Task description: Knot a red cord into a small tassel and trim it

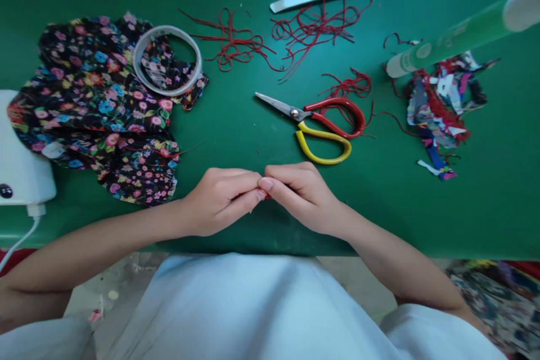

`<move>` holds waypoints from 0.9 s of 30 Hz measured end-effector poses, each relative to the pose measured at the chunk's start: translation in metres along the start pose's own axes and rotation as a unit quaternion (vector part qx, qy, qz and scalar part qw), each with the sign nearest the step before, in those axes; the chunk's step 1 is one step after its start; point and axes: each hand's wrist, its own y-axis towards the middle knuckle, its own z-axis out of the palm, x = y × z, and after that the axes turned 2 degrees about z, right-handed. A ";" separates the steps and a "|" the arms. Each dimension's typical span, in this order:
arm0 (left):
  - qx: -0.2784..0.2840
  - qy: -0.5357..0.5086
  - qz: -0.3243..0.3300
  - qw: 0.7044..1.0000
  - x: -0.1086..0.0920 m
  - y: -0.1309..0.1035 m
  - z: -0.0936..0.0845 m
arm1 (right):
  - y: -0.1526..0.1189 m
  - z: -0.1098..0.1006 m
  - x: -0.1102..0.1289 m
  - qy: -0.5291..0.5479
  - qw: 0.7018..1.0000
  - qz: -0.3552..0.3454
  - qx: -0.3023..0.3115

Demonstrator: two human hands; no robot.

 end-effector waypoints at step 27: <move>0.119 -0.396 -0.279 0.867 0.002 0.001 -0.004 | 0.000 -0.006 -0.005 -0.209 0.946 -0.224 -0.102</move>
